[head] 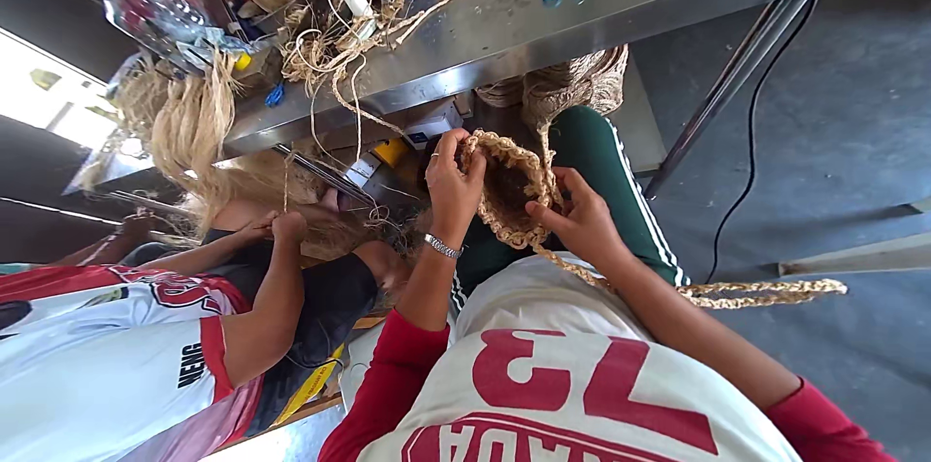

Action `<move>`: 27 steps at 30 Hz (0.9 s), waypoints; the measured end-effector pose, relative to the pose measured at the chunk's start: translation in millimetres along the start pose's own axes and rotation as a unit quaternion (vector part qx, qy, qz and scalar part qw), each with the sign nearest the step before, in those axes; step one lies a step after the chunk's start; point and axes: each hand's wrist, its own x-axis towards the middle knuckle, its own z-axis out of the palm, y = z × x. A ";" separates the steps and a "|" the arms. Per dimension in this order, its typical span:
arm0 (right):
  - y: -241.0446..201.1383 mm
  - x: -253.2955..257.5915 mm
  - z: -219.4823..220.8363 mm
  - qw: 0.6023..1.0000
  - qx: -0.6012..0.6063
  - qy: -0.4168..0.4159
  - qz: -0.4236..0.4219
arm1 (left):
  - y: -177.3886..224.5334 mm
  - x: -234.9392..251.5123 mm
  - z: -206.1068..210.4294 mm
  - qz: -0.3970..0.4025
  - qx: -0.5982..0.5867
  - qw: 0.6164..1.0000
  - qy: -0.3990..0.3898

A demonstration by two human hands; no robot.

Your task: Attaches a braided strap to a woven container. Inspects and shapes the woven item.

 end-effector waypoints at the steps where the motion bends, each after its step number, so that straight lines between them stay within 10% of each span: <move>1: 4.4 0.9 -1.2 1.000 0.010 0.000 0.008 | -5.1 2.5 7.9 0.014 0.001 1.000 0.021; 11: 38.3 -3.2 -18.2 0.997 0.014 0.053 0.056 | 5.2 -4.7 43.9 0.074 0.020 0.997 0.017; 27: 27.9 -3.3 -4.6 0.998 -0.044 0.024 0.027 | 1.1 32.3 16.6 -0.081 0.118 0.964 -0.223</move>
